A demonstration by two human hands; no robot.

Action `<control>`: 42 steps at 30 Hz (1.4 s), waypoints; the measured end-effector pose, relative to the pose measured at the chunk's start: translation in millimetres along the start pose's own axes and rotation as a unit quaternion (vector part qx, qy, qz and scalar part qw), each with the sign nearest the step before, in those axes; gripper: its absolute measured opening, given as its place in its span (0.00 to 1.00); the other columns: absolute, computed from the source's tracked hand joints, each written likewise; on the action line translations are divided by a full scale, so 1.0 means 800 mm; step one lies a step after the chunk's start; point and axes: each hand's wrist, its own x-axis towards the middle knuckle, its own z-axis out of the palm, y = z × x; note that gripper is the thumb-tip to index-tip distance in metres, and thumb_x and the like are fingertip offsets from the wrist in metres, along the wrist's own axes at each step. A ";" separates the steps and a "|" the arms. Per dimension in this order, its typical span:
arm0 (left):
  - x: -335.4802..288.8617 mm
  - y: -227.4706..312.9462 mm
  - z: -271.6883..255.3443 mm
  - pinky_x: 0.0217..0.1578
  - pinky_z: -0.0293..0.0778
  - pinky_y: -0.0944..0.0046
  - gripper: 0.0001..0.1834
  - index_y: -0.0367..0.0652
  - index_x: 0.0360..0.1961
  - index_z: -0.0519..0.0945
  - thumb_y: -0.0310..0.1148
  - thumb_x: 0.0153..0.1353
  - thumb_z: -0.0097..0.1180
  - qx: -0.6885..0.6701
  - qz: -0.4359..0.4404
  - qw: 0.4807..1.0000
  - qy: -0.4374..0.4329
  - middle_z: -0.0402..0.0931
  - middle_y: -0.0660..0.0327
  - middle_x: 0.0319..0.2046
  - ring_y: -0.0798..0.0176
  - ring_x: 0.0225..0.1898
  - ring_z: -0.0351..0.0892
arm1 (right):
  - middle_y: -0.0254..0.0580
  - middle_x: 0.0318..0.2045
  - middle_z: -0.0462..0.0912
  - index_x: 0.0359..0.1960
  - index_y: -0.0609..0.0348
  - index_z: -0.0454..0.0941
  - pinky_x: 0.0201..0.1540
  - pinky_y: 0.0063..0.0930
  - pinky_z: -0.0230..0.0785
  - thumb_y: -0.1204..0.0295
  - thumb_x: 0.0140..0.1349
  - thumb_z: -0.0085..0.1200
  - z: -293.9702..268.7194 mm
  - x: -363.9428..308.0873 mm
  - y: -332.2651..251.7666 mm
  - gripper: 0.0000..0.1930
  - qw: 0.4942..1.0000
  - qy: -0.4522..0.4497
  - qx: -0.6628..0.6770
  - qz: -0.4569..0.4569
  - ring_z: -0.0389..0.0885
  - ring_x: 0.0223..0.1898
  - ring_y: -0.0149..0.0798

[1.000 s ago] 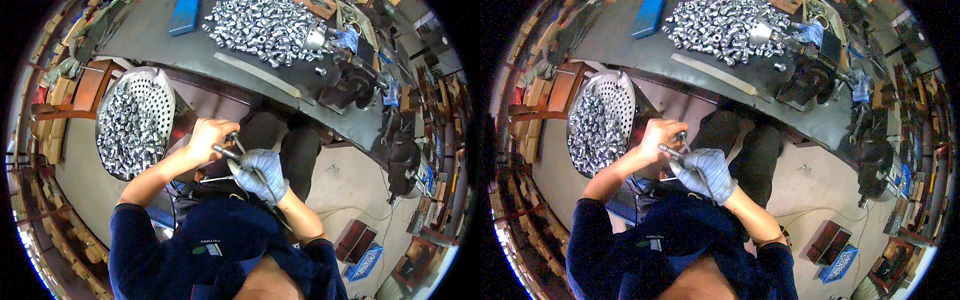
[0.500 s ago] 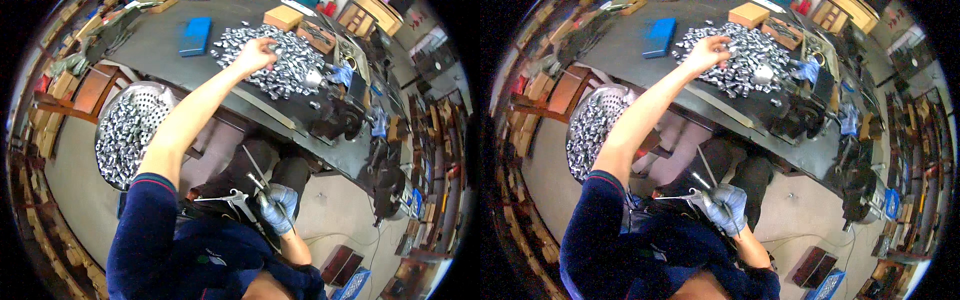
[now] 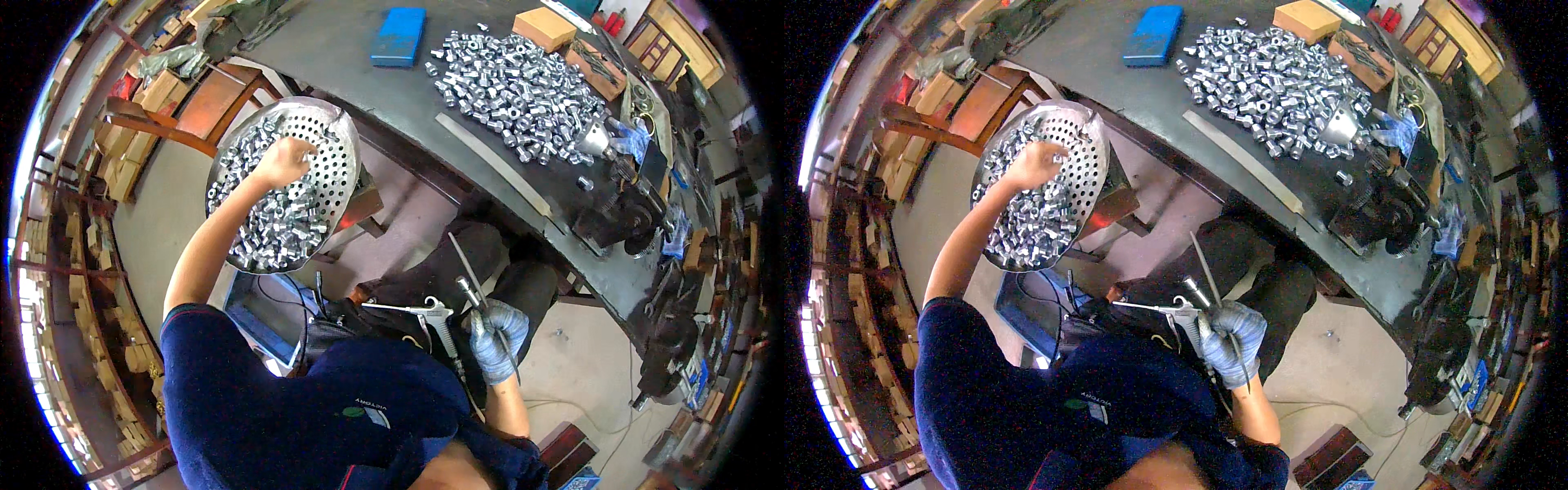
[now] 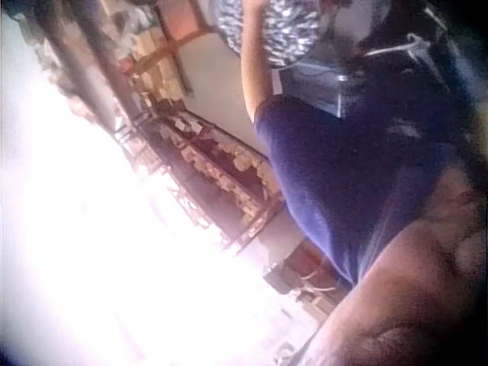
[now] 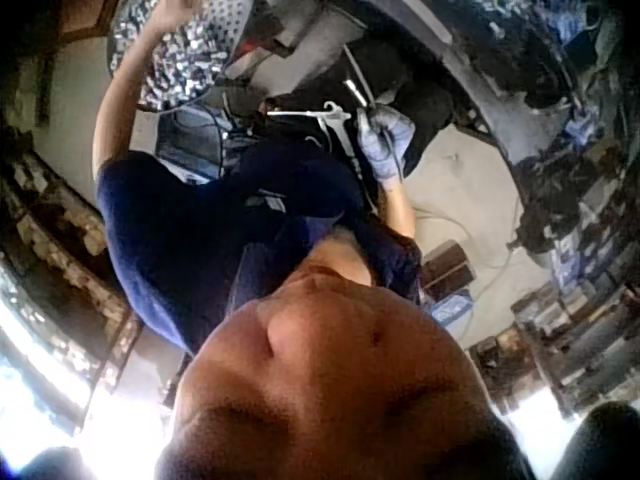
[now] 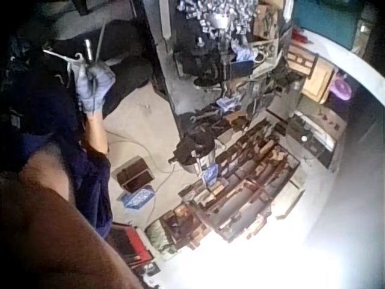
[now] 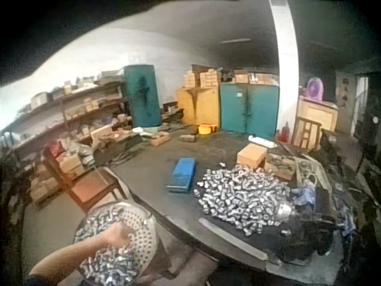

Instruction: The person picks up individual bolts from a large pile on a workbench and places them into a perforated metal tray, while holding an air nozzle in their other hand.

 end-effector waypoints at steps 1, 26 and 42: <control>-0.012 -0.011 0.004 0.32 0.75 0.57 0.16 0.44 0.36 0.83 0.29 0.43 0.53 0.001 -0.005 1.000 -0.022 0.78 0.53 0.21 0.53 0.27 0.80 | 0.40 0.11 0.67 0.11 0.55 0.68 0.18 0.28 0.57 0.75 0.46 0.62 0.000 0.001 0.001 0.14 1.000 -0.006 -0.008 -0.003 0.66 0.13 0.42; -0.053 0.173 0.007 0.25 0.78 0.63 0.14 0.33 0.42 0.71 0.34 0.61 0.51 -0.662 -0.041 0.699 -0.265 0.77 0.55 0.20 0.59 0.19 0.80 | 0.38 0.10 0.66 0.10 0.50 0.66 0.16 0.31 0.59 0.69 0.45 0.65 0.008 0.027 -0.034 0.17 0.997 -0.053 -0.031 -0.037 0.68 0.12 0.42; -0.062 0.225 0.065 0.30 0.77 0.65 0.15 0.30 0.37 0.77 0.36 0.63 0.53 -0.591 0.011 0.751 -0.292 0.76 0.59 0.20 0.65 0.18 0.77 | 0.42 0.08 0.66 0.09 0.52 0.67 0.16 0.34 0.60 0.65 0.46 0.66 0.012 0.032 -0.023 0.18 0.994 -0.080 -0.067 -0.029 0.69 0.11 0.46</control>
